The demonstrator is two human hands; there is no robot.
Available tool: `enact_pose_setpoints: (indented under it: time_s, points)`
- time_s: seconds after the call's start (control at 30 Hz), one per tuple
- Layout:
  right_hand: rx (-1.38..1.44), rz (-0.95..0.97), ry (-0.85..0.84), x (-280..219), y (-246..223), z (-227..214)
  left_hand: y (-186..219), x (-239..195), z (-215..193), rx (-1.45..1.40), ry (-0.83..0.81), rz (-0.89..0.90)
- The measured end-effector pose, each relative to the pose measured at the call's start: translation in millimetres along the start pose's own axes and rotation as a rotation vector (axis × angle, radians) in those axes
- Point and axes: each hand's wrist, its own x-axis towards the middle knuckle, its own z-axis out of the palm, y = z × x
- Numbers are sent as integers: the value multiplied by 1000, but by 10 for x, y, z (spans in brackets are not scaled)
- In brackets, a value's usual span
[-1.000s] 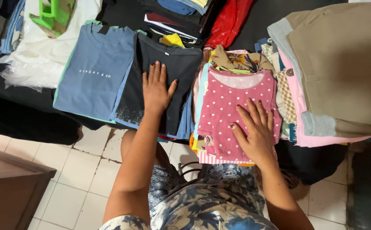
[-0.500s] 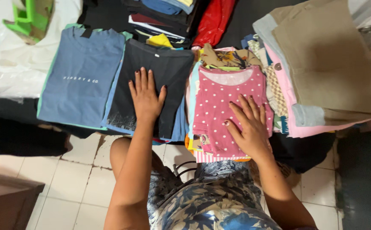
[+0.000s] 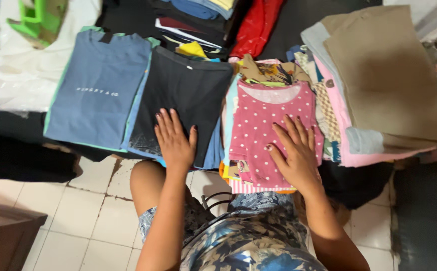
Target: The person folds various children's clothing items, including t-shirts and shorts, on a table. They handle each item individually, smoothing and stacking them into neat piles.
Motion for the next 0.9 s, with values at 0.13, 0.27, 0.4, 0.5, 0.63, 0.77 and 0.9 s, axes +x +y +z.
enact_pose_setpoints:
  time_s: [0.13,0.27,0.4,0.5,0.63,0.77,0.9]
  points:
    - [-14,-9,18,-7,7,21,-15,-161,20,14,11,-11]
    - [-5,-12,19,-17,29,40,-16,-260,41,-5,-3,-22]
    - [-13,-16,17,-12,36,47,87,-376,21,-66,-60,-33]
    - [-18,-8,7,-21,41,45,254,-520,-7,-122,-66,-16]
    - [5,2,-6,-19,36,55,445,-618,-49,-124,-74,27]
    - [21,6,-11,-8,37,52,533,-552,-80,-23,-129,37]
    - [36,12,-16,-33,47,65,525,-416,-94,-34,-160,105]
